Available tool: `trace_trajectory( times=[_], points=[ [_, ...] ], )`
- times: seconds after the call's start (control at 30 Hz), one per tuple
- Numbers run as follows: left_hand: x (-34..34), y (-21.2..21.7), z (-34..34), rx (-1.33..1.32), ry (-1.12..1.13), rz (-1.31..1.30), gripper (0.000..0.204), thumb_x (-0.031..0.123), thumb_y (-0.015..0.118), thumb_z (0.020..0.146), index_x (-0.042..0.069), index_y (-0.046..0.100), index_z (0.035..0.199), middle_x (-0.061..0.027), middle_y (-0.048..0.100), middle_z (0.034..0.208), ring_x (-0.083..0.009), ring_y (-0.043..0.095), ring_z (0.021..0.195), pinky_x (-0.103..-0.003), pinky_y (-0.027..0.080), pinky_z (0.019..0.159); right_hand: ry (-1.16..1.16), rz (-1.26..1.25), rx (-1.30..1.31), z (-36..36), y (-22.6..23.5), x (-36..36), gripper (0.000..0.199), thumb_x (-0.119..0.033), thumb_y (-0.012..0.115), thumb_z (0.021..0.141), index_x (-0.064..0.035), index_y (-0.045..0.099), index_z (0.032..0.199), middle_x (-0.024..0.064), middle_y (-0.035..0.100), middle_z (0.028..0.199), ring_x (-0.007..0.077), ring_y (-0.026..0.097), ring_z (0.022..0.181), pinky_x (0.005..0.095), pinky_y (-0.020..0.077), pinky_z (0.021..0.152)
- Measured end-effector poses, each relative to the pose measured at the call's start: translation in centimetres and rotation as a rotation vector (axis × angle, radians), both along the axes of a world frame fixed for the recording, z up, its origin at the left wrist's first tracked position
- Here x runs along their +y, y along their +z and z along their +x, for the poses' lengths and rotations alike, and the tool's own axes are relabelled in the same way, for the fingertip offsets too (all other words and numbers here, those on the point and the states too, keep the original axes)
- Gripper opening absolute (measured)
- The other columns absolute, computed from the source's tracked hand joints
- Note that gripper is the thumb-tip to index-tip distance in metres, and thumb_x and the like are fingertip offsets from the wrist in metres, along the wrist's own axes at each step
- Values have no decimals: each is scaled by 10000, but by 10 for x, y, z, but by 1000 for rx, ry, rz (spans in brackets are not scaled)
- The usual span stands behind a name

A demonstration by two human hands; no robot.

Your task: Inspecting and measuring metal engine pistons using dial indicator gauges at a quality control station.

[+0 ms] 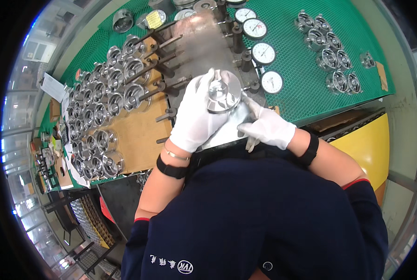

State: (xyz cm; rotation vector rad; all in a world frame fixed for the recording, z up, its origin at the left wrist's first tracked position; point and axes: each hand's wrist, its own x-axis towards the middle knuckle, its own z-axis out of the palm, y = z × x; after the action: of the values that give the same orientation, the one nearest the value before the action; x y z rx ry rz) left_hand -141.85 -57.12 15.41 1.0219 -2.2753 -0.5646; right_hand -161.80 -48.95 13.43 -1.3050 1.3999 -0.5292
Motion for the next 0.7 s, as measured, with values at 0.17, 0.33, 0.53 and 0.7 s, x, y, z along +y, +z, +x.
trace_trajectory(
  times=[0.17,0.33,0.53,0.7],
  points=[
    [23,59,8,351,-124,826,473,19,588,878,-20,512,1344,-148,617,1221,-234,654,1046,-323,516,921,-183,-50,-294,-13,67,3,538,-100,467,962,10,351,1476,125,679,853,190,656,565,308,549,556],
    [33,72,8,454,-140,612,453,-2,475,904,-53,488,1354,-161,570,1317,-239,666,1028,-347,521,928,-352,-748,-201,-100,25,-16,392,-35,393,947,37,484,1321,146,662,994,201,668,629,271,547,523],
    [72,47,34,425,361,599,332,72,449,1007,-72,538,1293,-145,642,1206,-218,660,1009,-347,512,930,-732,-144,-252,-220,-16,-112,271,-107,443,958,8,501,1196,184,674,891,220,655,587,331,548,459],
    [127,28,45,433,604,595,322,98,468,1025,-88,540,1278,-158,644,1169,-221,663,1007,-343,522,920,-838,318,-631,-271,-137,-242,263,-227,556,949,7,608,1056,166,687,775,271,656,600,335,562,568]
  ],
)
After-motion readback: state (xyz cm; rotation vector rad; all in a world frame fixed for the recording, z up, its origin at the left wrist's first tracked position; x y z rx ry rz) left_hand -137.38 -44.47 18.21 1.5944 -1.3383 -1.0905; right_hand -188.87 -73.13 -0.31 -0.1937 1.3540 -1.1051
